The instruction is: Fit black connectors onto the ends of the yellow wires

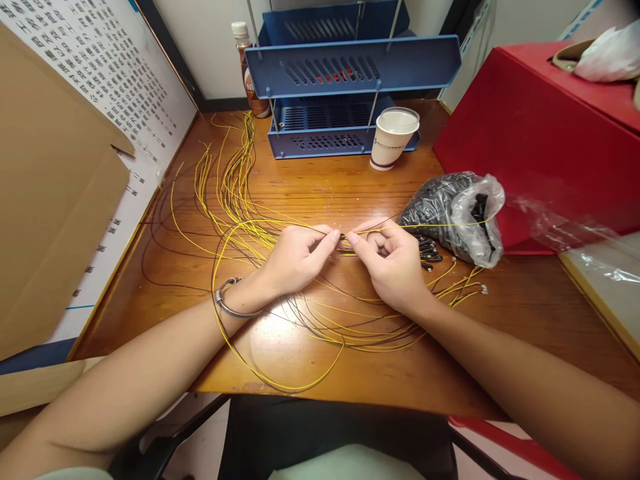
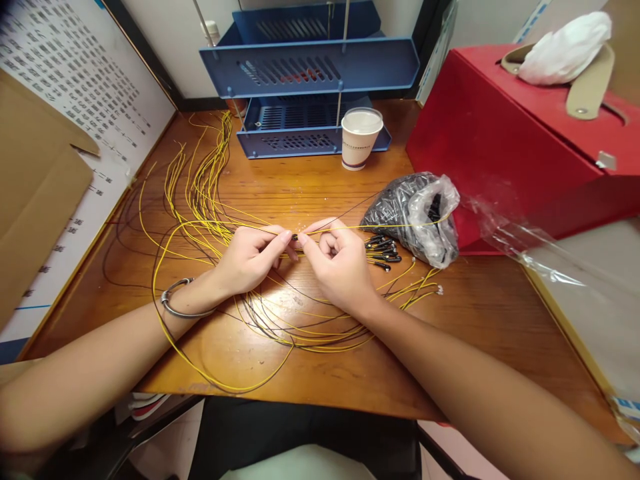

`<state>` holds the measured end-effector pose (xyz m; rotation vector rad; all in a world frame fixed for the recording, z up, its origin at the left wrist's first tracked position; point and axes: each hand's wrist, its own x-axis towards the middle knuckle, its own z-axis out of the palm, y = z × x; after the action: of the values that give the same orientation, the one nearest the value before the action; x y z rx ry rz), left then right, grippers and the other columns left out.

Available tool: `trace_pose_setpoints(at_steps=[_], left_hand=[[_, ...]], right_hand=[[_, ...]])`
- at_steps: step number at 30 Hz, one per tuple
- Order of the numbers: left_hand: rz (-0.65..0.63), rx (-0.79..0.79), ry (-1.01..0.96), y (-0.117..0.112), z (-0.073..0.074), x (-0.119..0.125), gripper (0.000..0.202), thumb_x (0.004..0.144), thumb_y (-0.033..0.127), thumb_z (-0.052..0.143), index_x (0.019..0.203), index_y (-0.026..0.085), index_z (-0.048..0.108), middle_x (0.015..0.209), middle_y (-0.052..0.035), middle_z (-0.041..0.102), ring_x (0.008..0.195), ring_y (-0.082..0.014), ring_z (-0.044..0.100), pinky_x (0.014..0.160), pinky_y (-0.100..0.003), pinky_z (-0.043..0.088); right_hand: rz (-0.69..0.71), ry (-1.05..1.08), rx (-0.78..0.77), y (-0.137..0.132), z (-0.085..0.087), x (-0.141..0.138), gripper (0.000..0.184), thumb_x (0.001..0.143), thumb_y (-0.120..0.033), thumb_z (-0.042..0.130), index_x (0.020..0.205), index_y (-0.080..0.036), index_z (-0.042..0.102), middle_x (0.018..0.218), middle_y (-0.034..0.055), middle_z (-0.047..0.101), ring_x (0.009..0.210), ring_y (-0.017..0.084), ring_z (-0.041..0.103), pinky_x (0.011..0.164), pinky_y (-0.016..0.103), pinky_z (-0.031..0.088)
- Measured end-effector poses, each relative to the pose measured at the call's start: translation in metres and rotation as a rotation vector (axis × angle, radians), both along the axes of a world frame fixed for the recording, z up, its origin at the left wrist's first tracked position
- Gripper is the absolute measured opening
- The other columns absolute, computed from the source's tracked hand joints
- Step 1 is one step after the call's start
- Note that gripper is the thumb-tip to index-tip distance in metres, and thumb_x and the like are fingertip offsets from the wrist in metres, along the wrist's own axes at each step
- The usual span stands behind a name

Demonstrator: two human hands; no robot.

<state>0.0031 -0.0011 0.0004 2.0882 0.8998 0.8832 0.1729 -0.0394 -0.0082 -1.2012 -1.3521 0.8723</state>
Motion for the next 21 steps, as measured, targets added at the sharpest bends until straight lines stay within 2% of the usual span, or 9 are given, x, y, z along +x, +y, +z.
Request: trace_pose_setpoints(at_steps=[4,13,21], left_hand=[[0.009,-0.007,-0.001,0.0003,0.0002,-0.0001,0.041,0.101,0.026,0.047,0.068,0.013,0.070,0.068,-0.0021,0.068,0.061,-0.0090,0.061,0.060,-0.022,0.043],[0.007,0.001,-0.001,-0.0004,0.0012,-0.0005,0.042,0.100,0.026,0.047,0.067,0.013,0.070,0.068,-0.0033,0.071,0.063,-0.0101,0.063,0.057,-0.021,0.044],[0.017,0.004,0.008,0.0002,0.0008,-0.0002,0.042,0.101,0.026,0.047,0.068,0.013,0.071,0.067,-0.0031,0.070,0.061,-0.0099,0.063,0.056,-0.021,0.043]], right_hand=[[-0.012,0.042,0.018,-0.0011,0.0010,-0.0006,0.010,0.086,-0.025,0.065,0.084,-0.018,0.058,0.049,-0.0125,0.033,0.042,0.007,0.028,0.044,0.025,0.020],[0.003,-0.029,-0.022,0.0006,0.0002,0.0000,0.015,0.085,-0.025,0.066,0.076,-0.019,0.057,0.047,-0.0112,0.034,0.043,0.006,0.028,0.044,0.024,0.020],[0.005,-0.049,-0.047,0.0013,-0.0015,0.0001,0.012,0.086,-0.027,0.066,0.082,-0.017,0.063,0.047,-0.0112,0.034,0.043,0.006,0.029,0.045,0.024,0.021]])
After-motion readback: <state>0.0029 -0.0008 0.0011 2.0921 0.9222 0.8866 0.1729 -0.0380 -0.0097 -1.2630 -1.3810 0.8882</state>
